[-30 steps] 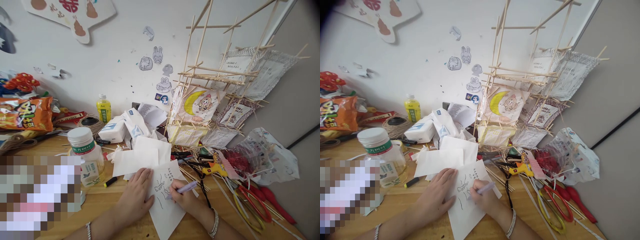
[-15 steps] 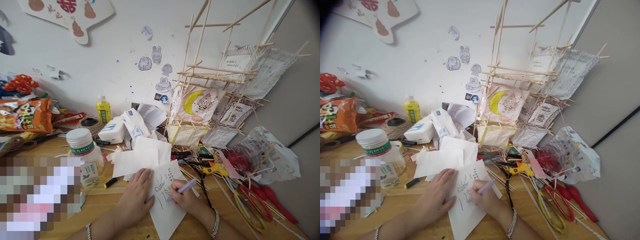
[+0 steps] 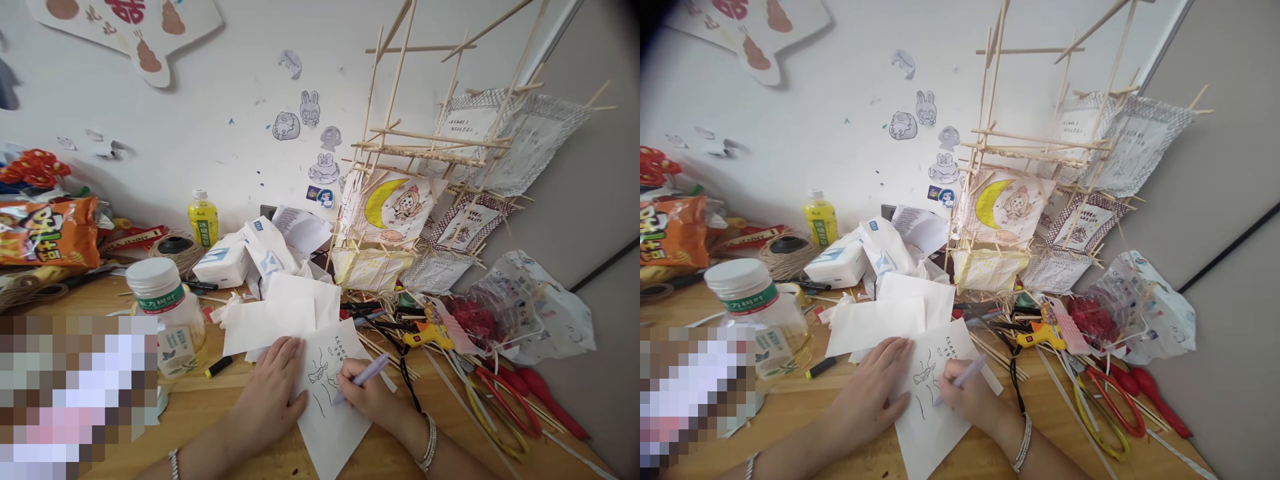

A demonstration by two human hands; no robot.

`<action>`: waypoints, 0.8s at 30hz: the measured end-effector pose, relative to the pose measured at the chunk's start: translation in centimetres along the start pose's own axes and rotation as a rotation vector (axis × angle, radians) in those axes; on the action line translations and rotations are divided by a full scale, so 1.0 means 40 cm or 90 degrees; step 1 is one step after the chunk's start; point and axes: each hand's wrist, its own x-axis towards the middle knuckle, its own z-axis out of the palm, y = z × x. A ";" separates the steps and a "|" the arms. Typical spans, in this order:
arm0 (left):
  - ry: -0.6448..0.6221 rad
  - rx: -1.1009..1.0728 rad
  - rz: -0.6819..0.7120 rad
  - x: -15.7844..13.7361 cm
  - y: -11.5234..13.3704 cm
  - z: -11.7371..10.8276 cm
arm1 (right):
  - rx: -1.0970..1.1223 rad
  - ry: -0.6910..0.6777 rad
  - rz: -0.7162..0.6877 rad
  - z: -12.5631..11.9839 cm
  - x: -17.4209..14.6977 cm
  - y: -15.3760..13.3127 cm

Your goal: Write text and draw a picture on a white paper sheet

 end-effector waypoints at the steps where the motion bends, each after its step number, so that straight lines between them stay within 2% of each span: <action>1: -0.001 0.002 0.000 0.000 0.000 0.001 | 0.005 0.000 0.004 0.001 0.000 0.002; 9: 0.020 0.023 0.004 -0.002 -0.008 0.011 | 0.021 0.028 0.001 -0.005 -0.006 0.004; 13: 0.055 0.021 -0.002 0.000 -0.012 0.010 | 0.046 0.026 0.014 -0.013 -0.007 -0.004; 19: 0.073 0.026 0.001 0.001 -0.016 0.016 | -0.033 0.007 -0.040 -0.011 -0.002 -0.006; 24: 0.082 0.025 0.006 0.001 -0.017 0.019 | -0.049 -0.005 -0.033 -0.010 -0.003 -0.001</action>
